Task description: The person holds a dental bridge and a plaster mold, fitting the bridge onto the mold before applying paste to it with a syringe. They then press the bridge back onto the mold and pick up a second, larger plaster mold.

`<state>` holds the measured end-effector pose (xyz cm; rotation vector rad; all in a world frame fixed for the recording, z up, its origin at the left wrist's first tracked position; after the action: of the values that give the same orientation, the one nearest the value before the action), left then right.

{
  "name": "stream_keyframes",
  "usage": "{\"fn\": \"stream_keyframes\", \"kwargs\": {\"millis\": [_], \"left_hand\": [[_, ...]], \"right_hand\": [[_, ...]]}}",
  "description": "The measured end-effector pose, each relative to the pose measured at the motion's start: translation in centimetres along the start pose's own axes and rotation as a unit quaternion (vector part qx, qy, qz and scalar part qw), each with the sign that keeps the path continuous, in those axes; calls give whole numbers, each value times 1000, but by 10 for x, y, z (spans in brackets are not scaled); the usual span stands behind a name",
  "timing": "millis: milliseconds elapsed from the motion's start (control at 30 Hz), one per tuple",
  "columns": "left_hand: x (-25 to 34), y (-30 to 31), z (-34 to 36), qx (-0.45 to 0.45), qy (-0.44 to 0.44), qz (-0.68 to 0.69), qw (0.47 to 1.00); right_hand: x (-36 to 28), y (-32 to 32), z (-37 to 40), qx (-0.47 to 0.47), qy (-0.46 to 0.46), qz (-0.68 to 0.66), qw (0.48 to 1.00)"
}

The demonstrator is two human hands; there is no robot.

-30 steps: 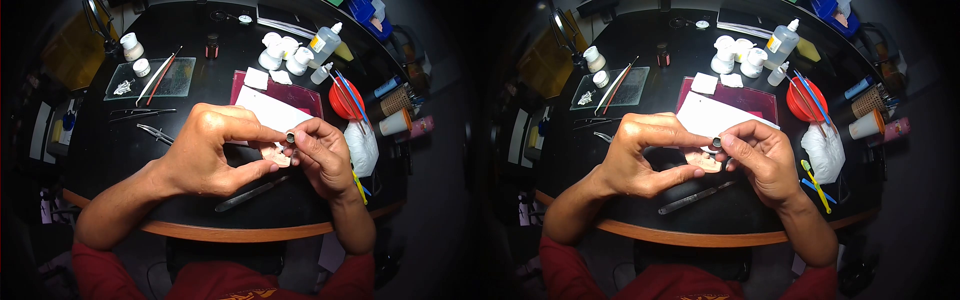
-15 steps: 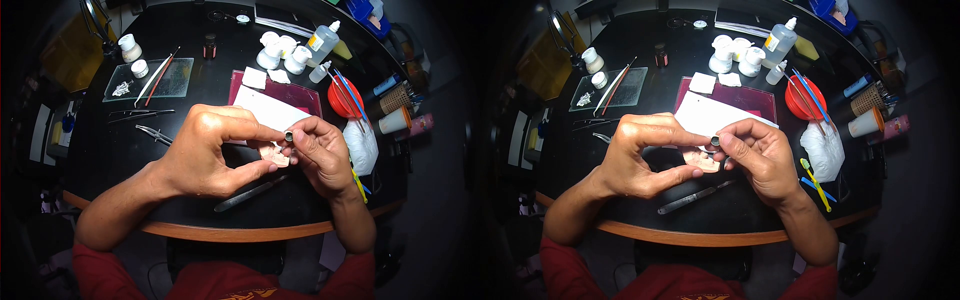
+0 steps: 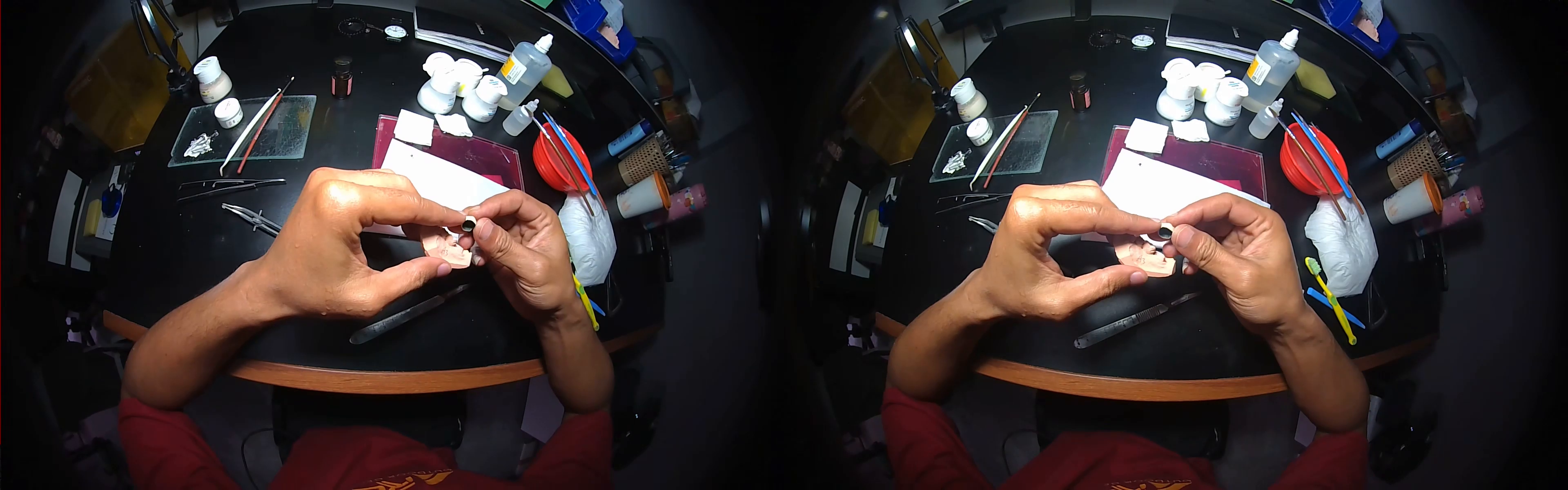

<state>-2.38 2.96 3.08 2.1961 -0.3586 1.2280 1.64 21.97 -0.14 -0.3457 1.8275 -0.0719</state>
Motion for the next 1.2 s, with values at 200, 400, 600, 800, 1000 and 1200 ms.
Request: {"fn": "stream_keyframes", "kwargs": {"millis": [200,400,600,800,1000,1200], "left_hand": [[-1,0,-1,10,-10,-12,1000],[-2,1,-1,10,-8,-15,1000],[-2,0,-1,7,-1,-16,1000],[-1,0,-1,4,2,-14,1000],[0,0,-1,1,8,-20,1000],[0,0,-1,3,4,-16,1000]], "right_hand": [[-3,0,-1,5,-2,-5,1000],[-3,0,0,11,3,20,1000],[-3,0,-1,7,5,26,1000],[-3,-1,0,6,-1,29,1000],[-3,0,1,0,-12,37,999],[-2,0,1,1,-8,37,999]]}}
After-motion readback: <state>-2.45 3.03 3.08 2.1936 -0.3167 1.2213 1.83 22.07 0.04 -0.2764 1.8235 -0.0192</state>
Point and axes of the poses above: each hand's wrist, its own z-axis away from the middle knuckle, its own y-axis out of the back of the hand, x = y × z, the point moved 5 cm from there along -z, towards the middle knuckle, and after that the axes turned 13 degrees about y, right-handed, at the moved point
